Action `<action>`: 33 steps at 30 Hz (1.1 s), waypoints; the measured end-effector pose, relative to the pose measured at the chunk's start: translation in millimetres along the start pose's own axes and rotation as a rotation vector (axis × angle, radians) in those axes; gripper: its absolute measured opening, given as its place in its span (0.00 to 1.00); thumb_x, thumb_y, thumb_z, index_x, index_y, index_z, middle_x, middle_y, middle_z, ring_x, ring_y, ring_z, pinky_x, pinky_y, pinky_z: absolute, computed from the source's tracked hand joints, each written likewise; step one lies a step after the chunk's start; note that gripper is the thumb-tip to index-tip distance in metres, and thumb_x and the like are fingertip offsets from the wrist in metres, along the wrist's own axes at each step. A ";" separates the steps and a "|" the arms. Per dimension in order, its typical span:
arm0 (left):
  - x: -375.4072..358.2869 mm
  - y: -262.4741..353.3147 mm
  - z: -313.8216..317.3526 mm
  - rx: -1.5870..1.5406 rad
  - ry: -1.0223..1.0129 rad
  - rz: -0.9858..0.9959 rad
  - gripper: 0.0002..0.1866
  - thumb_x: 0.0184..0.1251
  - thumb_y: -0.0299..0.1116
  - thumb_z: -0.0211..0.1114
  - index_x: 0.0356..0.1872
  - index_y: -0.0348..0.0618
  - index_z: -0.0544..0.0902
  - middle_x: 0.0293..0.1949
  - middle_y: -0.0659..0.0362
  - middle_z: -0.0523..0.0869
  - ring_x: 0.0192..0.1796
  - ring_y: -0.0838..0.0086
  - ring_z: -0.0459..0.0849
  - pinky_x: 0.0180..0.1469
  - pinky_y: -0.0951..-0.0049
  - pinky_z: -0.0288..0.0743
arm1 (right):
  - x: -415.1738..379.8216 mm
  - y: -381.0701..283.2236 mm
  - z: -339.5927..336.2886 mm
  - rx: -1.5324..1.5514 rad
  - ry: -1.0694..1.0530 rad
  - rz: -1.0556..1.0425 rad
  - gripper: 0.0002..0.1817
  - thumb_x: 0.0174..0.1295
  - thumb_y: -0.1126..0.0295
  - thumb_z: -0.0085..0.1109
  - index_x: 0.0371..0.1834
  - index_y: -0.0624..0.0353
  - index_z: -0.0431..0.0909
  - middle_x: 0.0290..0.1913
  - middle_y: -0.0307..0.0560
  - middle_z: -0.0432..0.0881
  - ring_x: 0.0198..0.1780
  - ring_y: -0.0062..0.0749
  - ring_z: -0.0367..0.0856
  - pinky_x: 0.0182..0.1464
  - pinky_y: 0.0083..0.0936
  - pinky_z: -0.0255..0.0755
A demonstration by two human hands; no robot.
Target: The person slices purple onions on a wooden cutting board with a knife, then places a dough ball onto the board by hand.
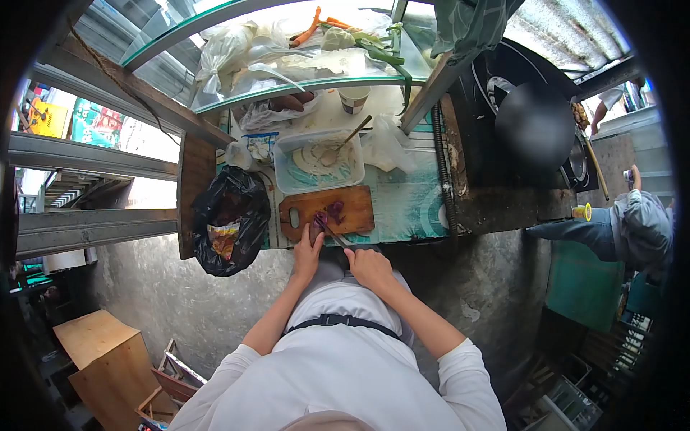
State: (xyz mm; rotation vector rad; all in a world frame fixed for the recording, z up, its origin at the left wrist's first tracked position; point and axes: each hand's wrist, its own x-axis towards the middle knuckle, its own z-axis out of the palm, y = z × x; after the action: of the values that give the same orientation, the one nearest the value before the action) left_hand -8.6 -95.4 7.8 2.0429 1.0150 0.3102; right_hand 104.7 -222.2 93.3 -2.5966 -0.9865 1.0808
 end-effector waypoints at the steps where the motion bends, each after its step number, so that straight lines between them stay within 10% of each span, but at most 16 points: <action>1: 0.8 0.1 -0.3 -0.010 -0.002 -0.008 0.29 0.67 0.46 0.56 0.58 0.30 0.69 0.30 0.35 0.80 0.35 0.43 0.81 0.32 0.54 0.72 | 1.8 -0.4 0.5 0.001 -0.008 -0.001 0.33 0.69 0.48 0.35 0.28 0.67 0.81 0.30 0.66 0.81 0.36 0.61 0.80 0.42 0.48 0.74; 33: 16.1 -12.4 -9.9 -0.197 -0.158 -0.083 0.23 0.67 0.48 0.56 0.50 0.38 0.73 0.36 0.43 0.82 0.43 0.50 0.82 0.42 0.62 0.73 | 80.5 36.1 69.9 0.284 0.118 -0.249 0.31 0.69 0.48 0.34 0.32 0.66 0.78 0.28 0.67 0.78 0.33 0.64 0.77 0.36 0.52 0.70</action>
State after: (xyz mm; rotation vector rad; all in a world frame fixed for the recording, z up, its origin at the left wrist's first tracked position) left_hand -10.2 -73.4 2.6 1.8126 0.9307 0.1939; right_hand 117.6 -206.1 -17.3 -2.2159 -1.0133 0.9180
